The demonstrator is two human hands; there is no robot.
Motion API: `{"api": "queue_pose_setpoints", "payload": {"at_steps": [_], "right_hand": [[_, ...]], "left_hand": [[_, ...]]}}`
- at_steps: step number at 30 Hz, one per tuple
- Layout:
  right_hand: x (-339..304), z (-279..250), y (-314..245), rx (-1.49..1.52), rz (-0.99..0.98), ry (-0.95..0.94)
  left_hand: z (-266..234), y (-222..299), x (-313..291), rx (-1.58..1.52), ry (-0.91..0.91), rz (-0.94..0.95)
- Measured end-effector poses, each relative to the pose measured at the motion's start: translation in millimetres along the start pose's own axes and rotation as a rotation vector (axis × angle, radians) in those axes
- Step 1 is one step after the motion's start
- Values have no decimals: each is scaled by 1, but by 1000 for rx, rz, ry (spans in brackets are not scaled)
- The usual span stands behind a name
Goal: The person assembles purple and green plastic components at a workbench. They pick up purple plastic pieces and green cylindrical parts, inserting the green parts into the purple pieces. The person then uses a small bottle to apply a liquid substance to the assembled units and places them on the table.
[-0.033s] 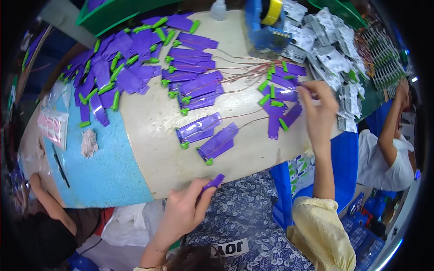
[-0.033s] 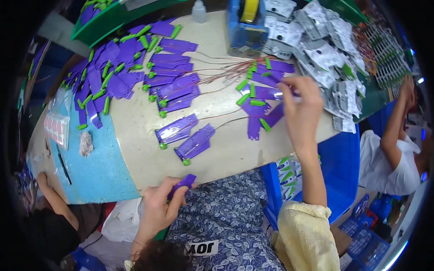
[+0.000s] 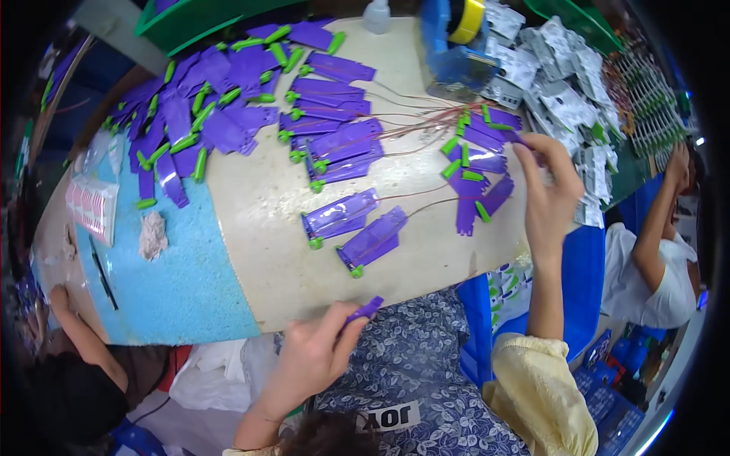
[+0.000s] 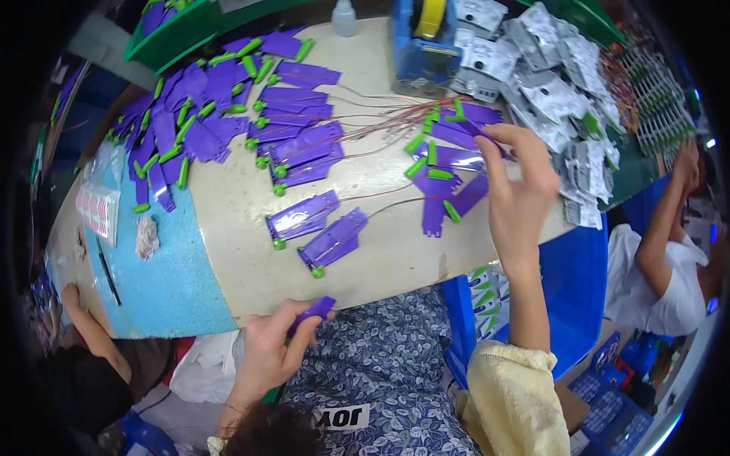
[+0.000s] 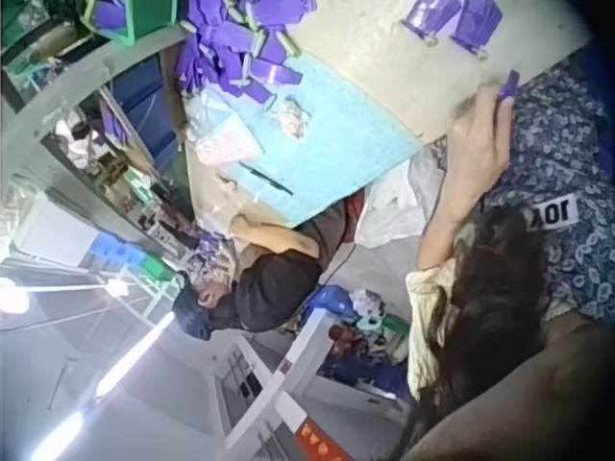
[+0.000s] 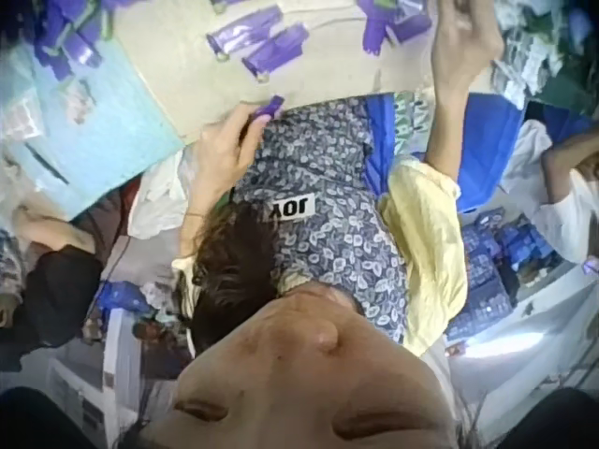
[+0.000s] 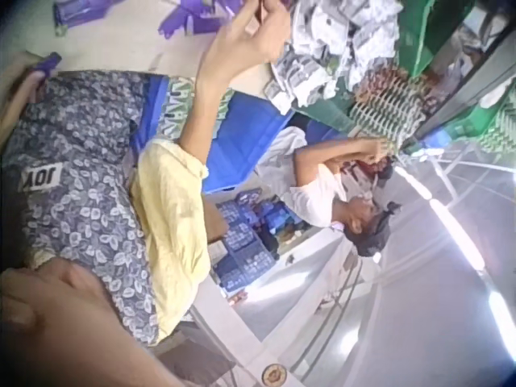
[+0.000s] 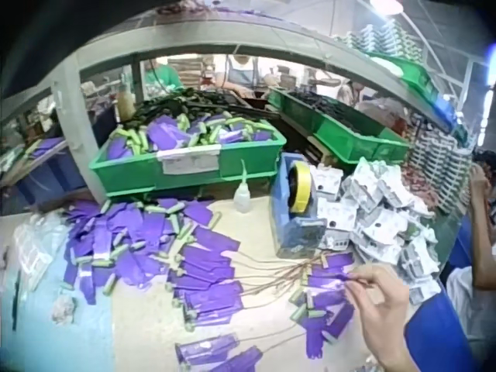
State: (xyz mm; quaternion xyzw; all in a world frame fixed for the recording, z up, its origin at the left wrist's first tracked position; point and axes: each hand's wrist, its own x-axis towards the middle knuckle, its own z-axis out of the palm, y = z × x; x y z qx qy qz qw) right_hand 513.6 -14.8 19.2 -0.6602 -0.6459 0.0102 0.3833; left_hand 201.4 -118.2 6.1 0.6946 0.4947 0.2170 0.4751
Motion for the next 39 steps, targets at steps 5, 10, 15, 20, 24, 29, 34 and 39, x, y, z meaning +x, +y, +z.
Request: {"api": "queue_pose_setpoints", "payload": {"at_steps": [5,10,15,20,24,29,34,39], "right_hand": [[-13,37,-85,549,-66,-679],[-17,93,-92,523,-111,-738],[-22,100,-98,329,-240,-688],[-22,98,-98,292,-385,-762],[-9,77,-111,740,120,-871],[-17,65,-118,910,177,-784],[-34,59,-110,841,172,-655],[-34,56,-111,640,98,-636]], "left_hand": [[-9,6,4,235,-15,228],[-35,-9,10,372,90,184],[-30,-22,25,414,88,137],[-45,-19,30,133,164,75],[-62,-5,29,-31,254,-138],[-46,7,56,-172,355,143],[-25,0,58,-114,505,254],[-23,2,55,-101,565,263]]}}
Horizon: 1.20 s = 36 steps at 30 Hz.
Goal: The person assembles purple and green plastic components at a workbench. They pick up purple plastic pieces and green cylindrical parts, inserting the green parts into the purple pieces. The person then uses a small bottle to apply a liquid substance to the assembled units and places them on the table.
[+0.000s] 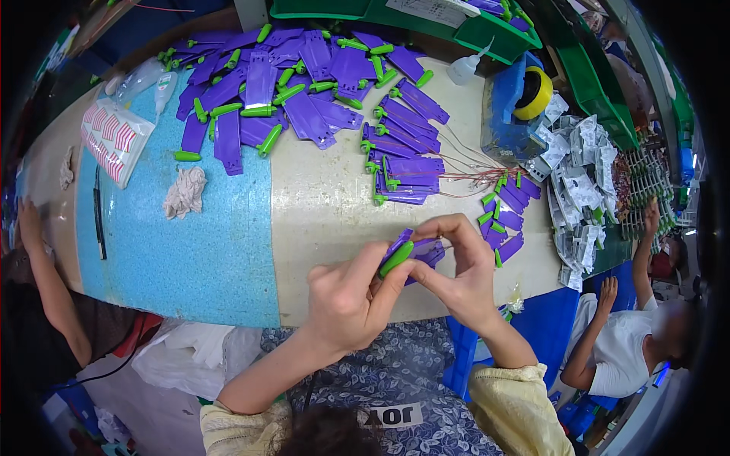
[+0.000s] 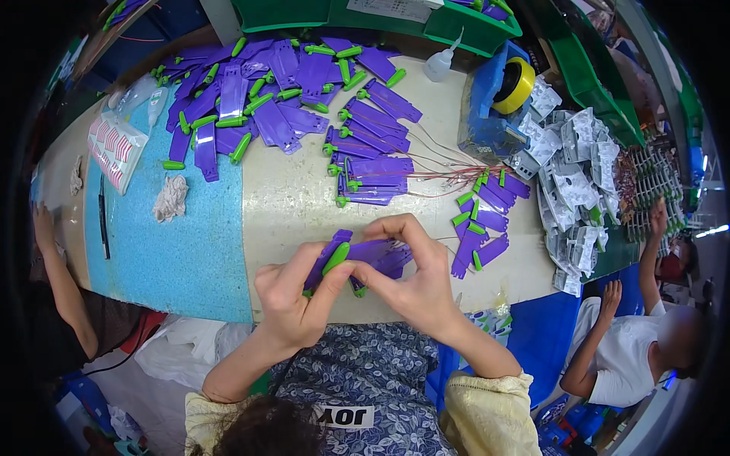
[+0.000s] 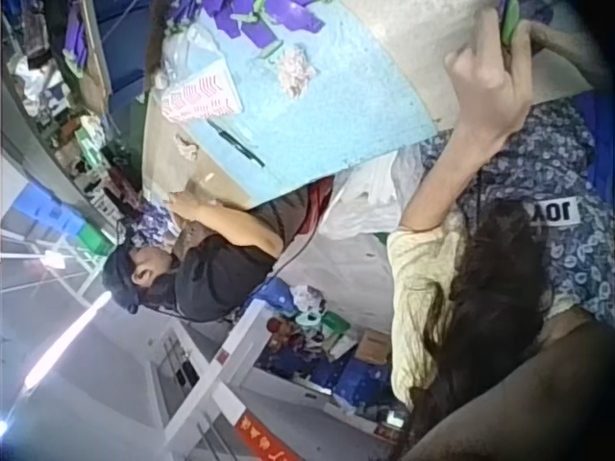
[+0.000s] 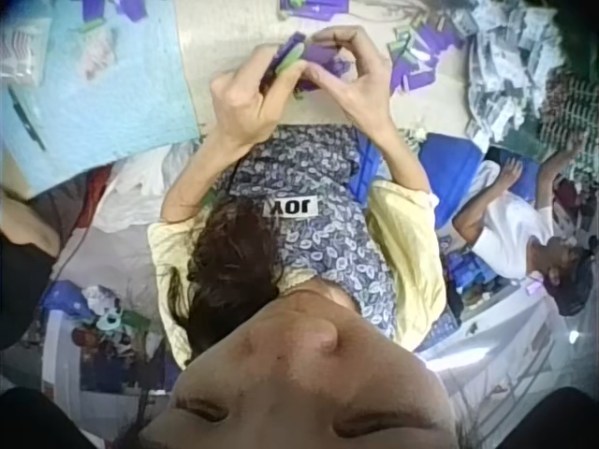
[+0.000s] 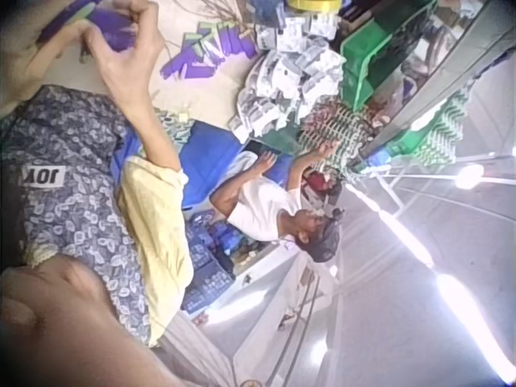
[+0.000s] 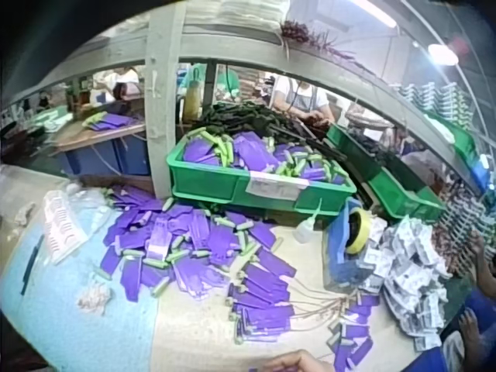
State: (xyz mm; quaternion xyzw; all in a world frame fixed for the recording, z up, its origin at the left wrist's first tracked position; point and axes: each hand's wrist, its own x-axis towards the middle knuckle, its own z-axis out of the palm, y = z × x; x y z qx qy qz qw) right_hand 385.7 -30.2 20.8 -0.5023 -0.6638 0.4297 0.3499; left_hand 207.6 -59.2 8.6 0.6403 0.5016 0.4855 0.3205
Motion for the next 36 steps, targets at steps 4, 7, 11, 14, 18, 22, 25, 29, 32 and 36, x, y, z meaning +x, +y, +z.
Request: {"api": "queue_pose_setpoints", "payload": {"at_steps": [4,7,11,14,18,22,25,29,32,36], "right_hand": [[8,-30,-3,-136,135,-89],[2,-39,-24,-369,61,-119],[-10,-37,-28,-442,-162,-51],[-13,-53,-33,-252,-22,31],[-22,-79,-17,-316,-11,274],[-26,-78,-18,-419,-139,295],[-49,-62,-22,-124,-268,-64],[-34,-113,23,-322,-160,162],[-24,-130,77,-720,-59,349],[-23,-141,91,-695,-25,304]], "left_hand": [[-11,4,-1,-114,-74,-202],[-13,11,6,-149,-356,-312],[-4,14,23,6,-490,-157],[-3,21,26,-416,-530,-530],[-10,14,23,-663,-562,-783],[-6,15,21,-691,-583,-869],[8,15,21,-665,-561,-912],[14,19,-4,-521,-476,-890],[32,10,-43,-407,-594,-542],[34,10,-33,94,-578,-209]]}}
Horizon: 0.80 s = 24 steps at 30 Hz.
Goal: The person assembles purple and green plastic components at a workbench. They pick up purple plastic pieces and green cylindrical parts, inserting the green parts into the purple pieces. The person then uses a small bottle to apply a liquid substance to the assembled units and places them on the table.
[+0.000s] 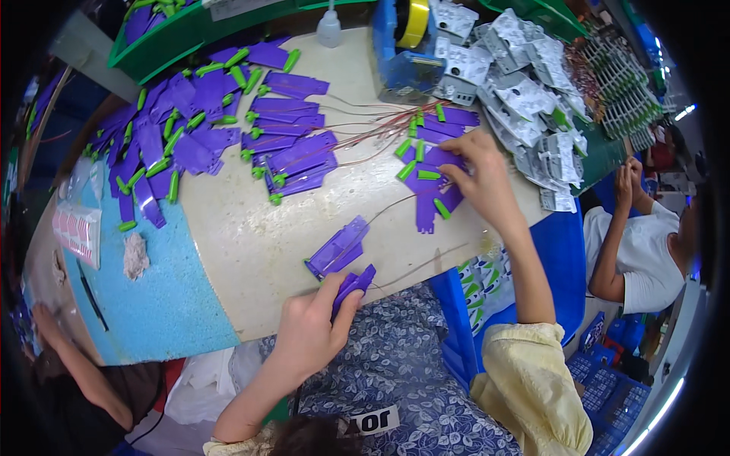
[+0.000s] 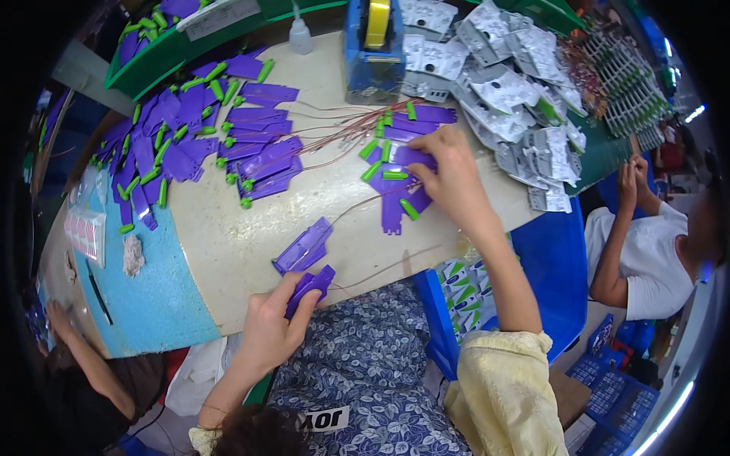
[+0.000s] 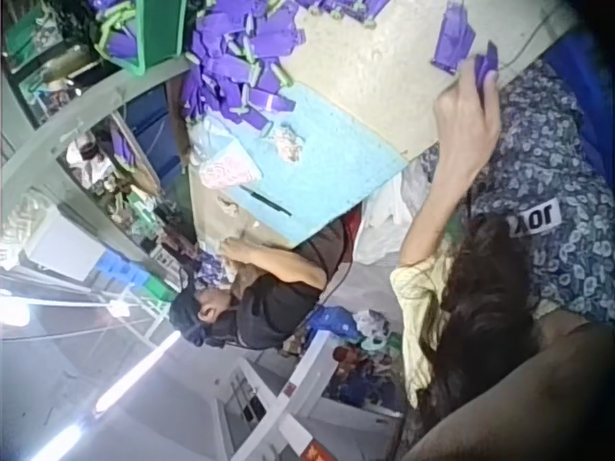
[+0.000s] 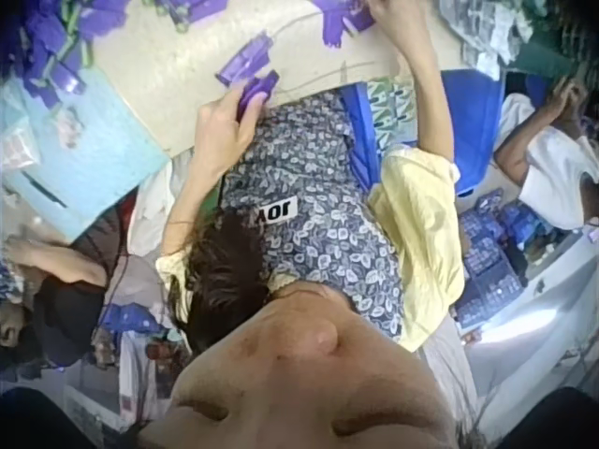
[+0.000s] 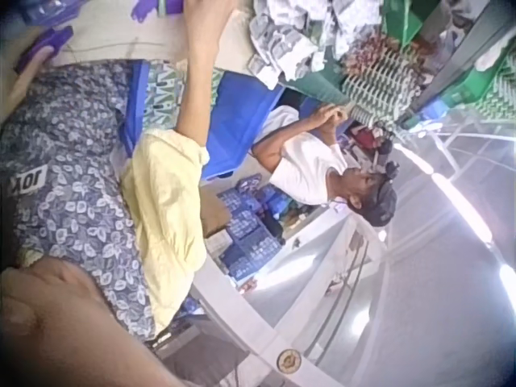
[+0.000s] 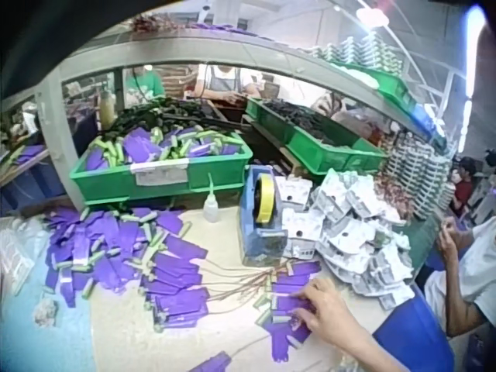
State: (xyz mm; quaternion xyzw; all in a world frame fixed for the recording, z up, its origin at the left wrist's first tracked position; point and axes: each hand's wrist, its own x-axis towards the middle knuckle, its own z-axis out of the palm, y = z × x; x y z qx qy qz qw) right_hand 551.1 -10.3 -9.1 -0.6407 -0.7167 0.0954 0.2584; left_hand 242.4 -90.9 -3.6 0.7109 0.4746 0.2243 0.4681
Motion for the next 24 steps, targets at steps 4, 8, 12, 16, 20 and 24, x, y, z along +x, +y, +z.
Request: {"api": "queue_pose_setpoints", "payload": {"at_steps": [4,8,12,16,20,24], "right_hand": [[4,-12,-56,275,-51,-38],[-13,26,-115,571,-151,-359],[-10,59,-120,542,-157,-467],[-12,63,-124,402,-254,-390],[-21,57,-128,308,-358,-428],[-20,51,-131,535,-60,-566]], "left_hand": [[-20,5,-28,188,-14,92],[-23,9,-38,275,-4,219],[-30,-7,-45,428,80,235],[-20,-9,-44,557,22,113],[-29,-8,-41,336,-30,129],[-47,14,-36,346,-54,-311]]}}
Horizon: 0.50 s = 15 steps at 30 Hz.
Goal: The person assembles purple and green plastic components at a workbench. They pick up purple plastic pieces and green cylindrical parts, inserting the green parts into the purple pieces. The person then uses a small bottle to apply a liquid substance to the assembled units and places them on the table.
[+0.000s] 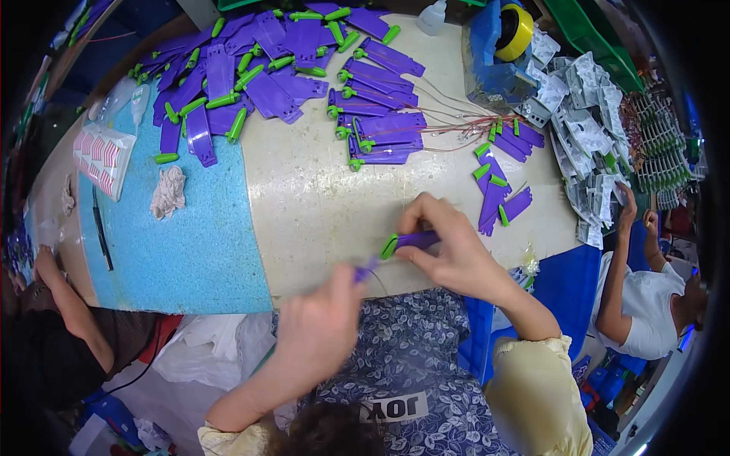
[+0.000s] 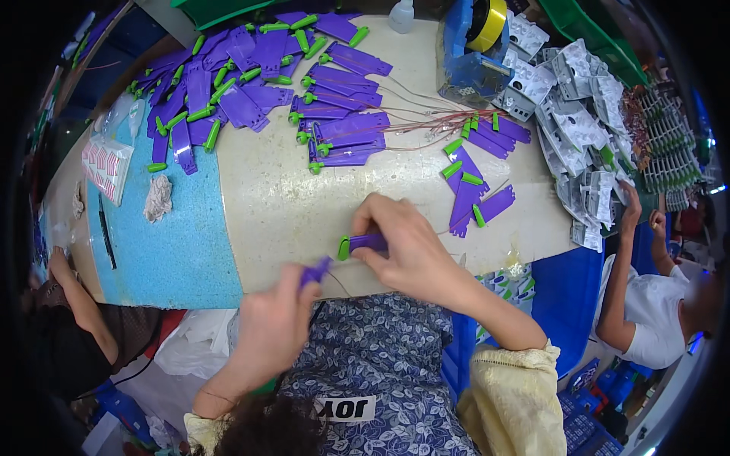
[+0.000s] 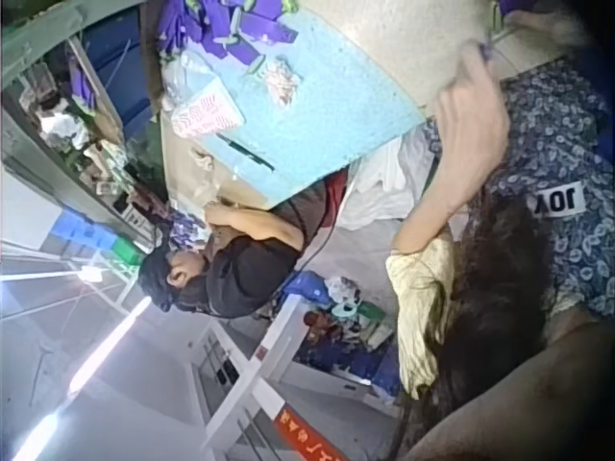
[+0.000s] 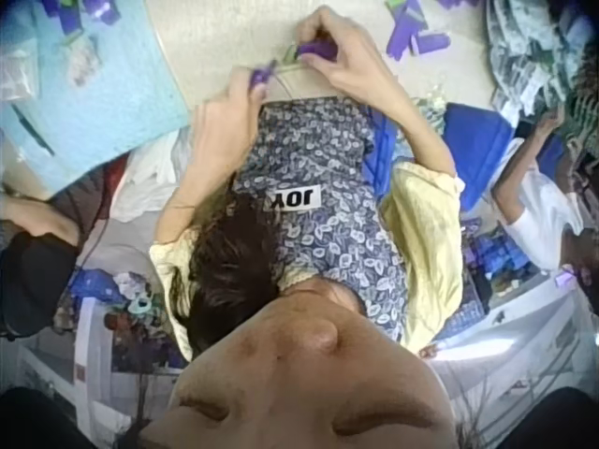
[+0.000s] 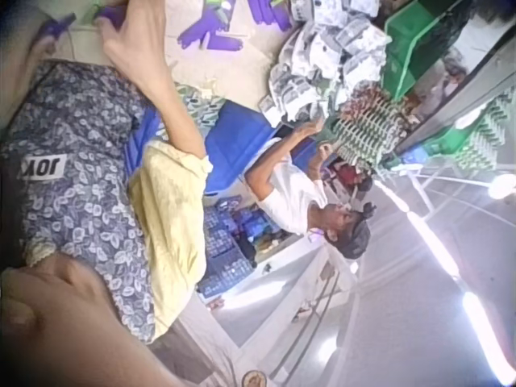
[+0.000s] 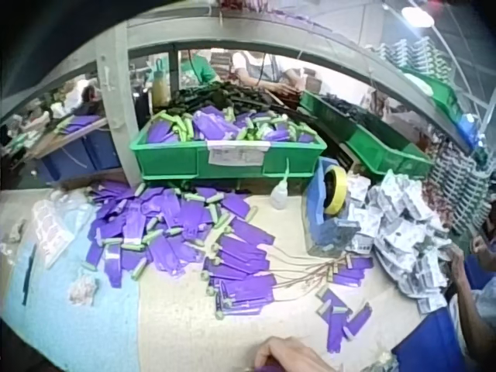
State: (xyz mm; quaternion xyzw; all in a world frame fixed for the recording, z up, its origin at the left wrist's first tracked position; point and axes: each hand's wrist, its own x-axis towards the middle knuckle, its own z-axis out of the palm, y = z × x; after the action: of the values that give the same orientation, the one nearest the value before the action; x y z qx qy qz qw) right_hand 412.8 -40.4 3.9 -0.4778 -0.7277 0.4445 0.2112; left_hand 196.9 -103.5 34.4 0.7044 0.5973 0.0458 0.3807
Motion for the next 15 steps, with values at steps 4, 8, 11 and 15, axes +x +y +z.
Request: {"api": "queue_pose_setpoints", "payload": {"at_steps": [4,8,11,15], "right_hand": [[2,-7,-8,530,121,18],[-2,-6,-14,555,109,143],[-7,-5,-11,521,73,230],[-9,-3,-12,400,92,296]], "left_hand": [[-1,-2,23,-487,152,107],[6,9,42,-483,276,323],[15,13,48,-480,449,394],[22,12,51,-489,599,428]]}}
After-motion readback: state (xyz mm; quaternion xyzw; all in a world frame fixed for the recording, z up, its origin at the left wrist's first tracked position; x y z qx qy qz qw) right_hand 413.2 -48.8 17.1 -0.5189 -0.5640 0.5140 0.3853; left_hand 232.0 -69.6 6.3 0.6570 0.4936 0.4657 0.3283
